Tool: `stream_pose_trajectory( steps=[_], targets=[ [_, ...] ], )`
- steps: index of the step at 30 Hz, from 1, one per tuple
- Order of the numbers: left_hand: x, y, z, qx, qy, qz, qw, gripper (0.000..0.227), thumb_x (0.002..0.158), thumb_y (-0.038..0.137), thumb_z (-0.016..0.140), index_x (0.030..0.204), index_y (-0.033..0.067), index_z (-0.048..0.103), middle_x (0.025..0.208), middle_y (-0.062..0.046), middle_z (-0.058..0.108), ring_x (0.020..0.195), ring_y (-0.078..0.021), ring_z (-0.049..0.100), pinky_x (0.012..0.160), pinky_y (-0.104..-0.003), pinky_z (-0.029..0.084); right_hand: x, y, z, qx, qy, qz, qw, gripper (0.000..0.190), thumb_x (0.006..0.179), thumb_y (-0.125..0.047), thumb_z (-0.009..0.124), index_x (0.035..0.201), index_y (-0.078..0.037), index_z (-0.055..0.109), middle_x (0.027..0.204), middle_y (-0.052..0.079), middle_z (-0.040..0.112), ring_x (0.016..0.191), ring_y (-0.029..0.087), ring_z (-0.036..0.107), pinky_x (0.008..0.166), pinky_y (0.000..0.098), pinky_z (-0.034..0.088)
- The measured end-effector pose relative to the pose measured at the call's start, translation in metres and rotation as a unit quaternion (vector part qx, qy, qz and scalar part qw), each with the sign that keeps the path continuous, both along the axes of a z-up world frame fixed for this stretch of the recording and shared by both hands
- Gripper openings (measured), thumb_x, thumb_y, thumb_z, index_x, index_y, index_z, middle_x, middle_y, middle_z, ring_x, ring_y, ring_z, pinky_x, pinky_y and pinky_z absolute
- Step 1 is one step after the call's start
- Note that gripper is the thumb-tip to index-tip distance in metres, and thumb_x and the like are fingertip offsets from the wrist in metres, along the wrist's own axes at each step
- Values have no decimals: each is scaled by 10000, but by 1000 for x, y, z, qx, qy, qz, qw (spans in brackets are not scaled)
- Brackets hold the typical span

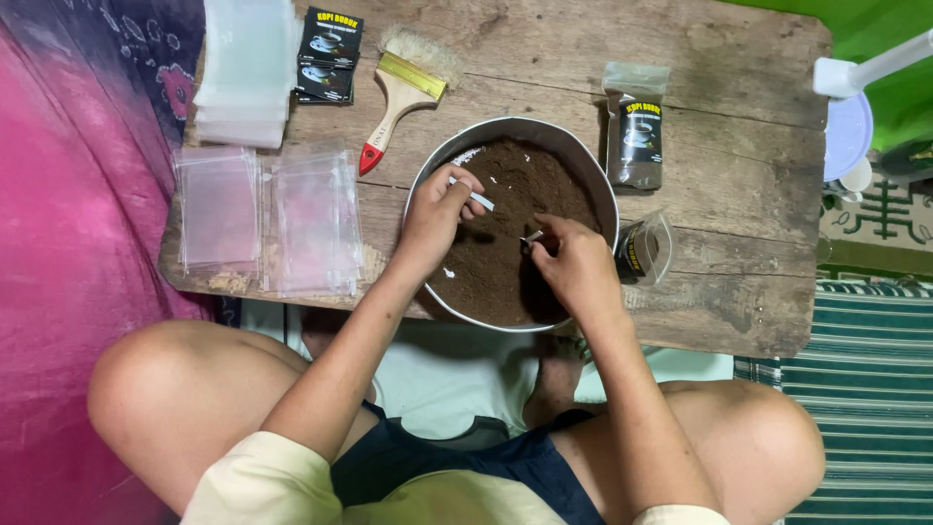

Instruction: Sorting through coffee grounds in a bowl using a small spoon and a stick to find or place small items.

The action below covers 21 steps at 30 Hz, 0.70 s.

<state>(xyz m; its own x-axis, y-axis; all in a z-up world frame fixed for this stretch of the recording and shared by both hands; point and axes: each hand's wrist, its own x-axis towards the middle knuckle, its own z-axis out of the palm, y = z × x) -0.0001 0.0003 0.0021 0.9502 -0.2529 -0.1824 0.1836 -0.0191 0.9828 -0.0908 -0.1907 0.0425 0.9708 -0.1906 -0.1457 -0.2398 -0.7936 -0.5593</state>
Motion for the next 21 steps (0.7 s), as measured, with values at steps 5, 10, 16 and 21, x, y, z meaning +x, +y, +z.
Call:
stream_pose_trajectory(
  steps=[5,10,16,21],
  targets=[
    [1,1,-1,-11,5,2,1000,190,984,168,500,942,132,682,697,-76,723,648,-91,607,586,-189,439,-9,3,23,15,-83,28,996,591,820,-142,781,1394,-93,648,1105,215,736,1055,430,693,900,554,560],
    [0,-2,15,-34,11,17,999,181,985,163,500,951,117,671,701,-71,718,653,-82,602,587,-184,422,-31,10,75,51,-249,68,965,568,890,9,702,1443,19,572,1241,263,702,1158,453,661,957,551,542],
    [1,-22,28,-89,-7,22,996,170,979,163,513,958,108,673,693,-97,713,641,-98,614,595,-187,421,-39,-45,67,-25,-357,89,930,551,907,-42,747,1432,-22,579,1367,194,633,1296,401,550,1114,539,434],
    [-1,-41,40,-121,7,12,993,165,972,143,516,948,83,668,695,-125,704,649,-124,611,609,-199,436,-53,-78,57,38,-196,49,979,1050,741,-121,869,1603,-13,280,1558,327,348,1450,558,290,1204,671,208]
  ],
)
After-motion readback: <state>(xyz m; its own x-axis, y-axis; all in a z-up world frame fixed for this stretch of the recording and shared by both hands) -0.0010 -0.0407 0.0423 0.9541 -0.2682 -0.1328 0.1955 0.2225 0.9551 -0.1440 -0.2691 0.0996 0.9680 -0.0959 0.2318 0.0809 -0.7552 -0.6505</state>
